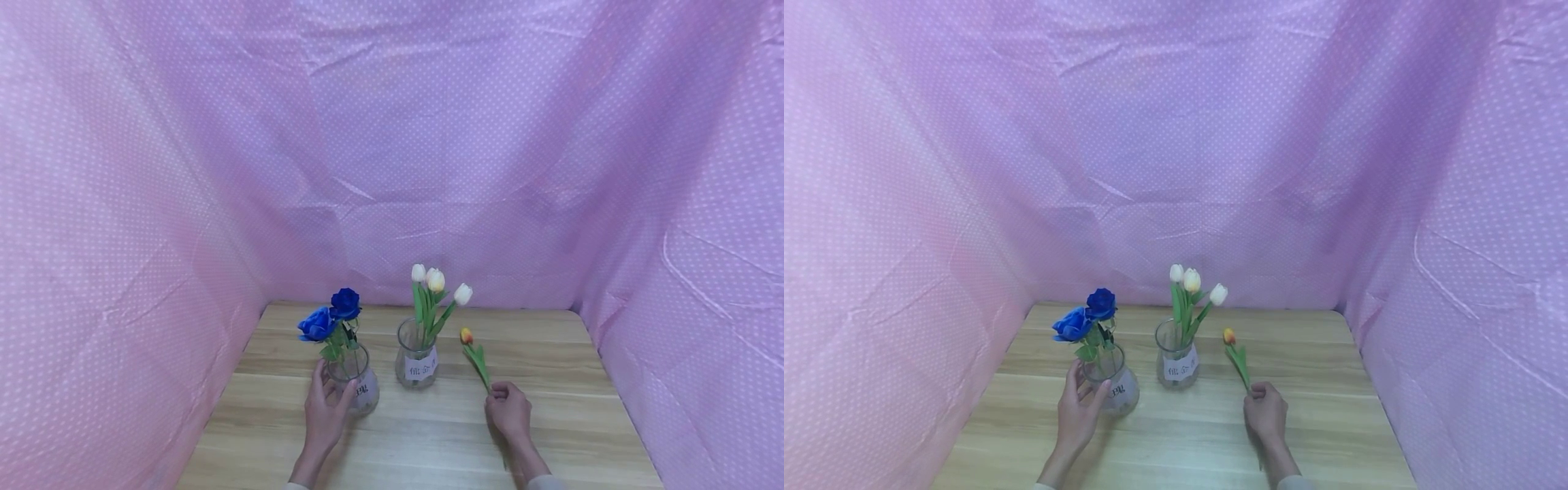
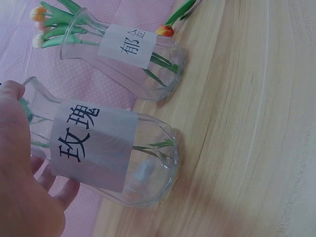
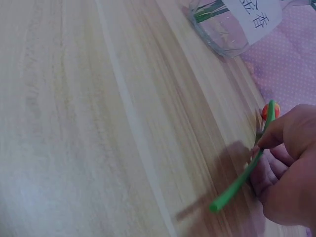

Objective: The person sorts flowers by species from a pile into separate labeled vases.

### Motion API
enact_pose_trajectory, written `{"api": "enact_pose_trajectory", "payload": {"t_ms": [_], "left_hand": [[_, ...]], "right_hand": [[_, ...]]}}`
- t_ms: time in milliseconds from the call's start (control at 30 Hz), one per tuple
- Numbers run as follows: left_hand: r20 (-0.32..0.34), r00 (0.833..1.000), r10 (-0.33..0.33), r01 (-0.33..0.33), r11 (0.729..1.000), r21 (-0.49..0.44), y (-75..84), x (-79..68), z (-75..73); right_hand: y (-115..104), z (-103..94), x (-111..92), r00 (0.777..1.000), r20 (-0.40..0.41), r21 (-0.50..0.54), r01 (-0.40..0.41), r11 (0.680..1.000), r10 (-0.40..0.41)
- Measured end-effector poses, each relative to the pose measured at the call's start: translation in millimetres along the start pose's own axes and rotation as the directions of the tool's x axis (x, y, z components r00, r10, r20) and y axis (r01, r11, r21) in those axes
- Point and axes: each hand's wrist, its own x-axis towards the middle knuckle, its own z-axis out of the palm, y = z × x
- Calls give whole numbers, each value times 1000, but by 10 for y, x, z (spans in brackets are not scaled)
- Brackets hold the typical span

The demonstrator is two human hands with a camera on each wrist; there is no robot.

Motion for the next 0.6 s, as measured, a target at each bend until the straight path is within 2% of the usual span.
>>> {"api": "enact_pose_trajectory", "payload": {"t_ms": [300, 600], "left_hand": [[2, 1000, 9, -9, 1000, -2, 5, 4, -7], [0, 1000, -3, 3, 1000, 4, 18, -4, -8]], "right_hand": [[-17, 6, -18, 990, 97, 88, -111, 990, 102], [-66, 12, -26, 987, 123, 126, -118, 985, 102]]}}
